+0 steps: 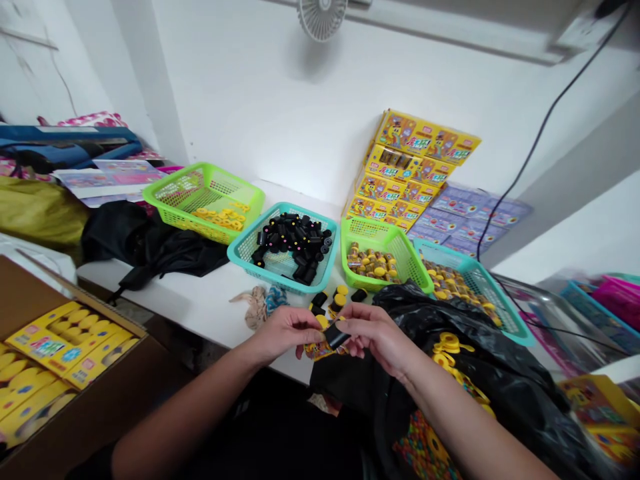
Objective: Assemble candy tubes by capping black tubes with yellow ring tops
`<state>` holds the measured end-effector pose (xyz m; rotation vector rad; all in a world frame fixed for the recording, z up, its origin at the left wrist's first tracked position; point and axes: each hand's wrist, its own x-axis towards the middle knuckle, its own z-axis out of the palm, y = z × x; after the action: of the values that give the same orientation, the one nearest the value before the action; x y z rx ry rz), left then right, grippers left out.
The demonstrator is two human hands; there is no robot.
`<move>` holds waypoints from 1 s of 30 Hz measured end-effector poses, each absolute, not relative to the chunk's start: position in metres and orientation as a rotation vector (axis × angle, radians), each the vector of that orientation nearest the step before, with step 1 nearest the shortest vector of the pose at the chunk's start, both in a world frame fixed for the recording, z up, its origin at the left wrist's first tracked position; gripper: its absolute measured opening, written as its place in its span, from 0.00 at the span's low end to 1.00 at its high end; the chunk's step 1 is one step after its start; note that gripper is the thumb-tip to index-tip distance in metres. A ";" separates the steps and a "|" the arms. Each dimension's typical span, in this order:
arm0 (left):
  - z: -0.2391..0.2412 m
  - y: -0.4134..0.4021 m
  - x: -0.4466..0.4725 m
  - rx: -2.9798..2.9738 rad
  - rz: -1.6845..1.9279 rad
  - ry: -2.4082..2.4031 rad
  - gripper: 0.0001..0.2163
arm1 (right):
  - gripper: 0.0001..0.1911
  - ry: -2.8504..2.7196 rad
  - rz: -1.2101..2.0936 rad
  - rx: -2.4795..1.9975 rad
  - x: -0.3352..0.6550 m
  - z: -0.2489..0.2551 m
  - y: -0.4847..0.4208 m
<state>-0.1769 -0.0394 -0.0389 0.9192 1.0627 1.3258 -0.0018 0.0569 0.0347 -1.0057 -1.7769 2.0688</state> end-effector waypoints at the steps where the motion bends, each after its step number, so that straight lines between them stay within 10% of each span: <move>1: -0.039 -0.039 -0.176 0.896 1.341 1.055 0.18 | 0.16 -1.769 2.070 -1.003 -0.002 0.034 0.056; 30: -0.022 -0.052 -0.176 1.007 1.337 1.181 0.20 | 0.09 -2.096 1.910 -1.063 -0.005 0.032 0.046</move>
<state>-0.1756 -0.0517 -0.0217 1.0073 1.1815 1.3371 -0.0047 0.0458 0.0316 -1.0630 -2.0963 1.9096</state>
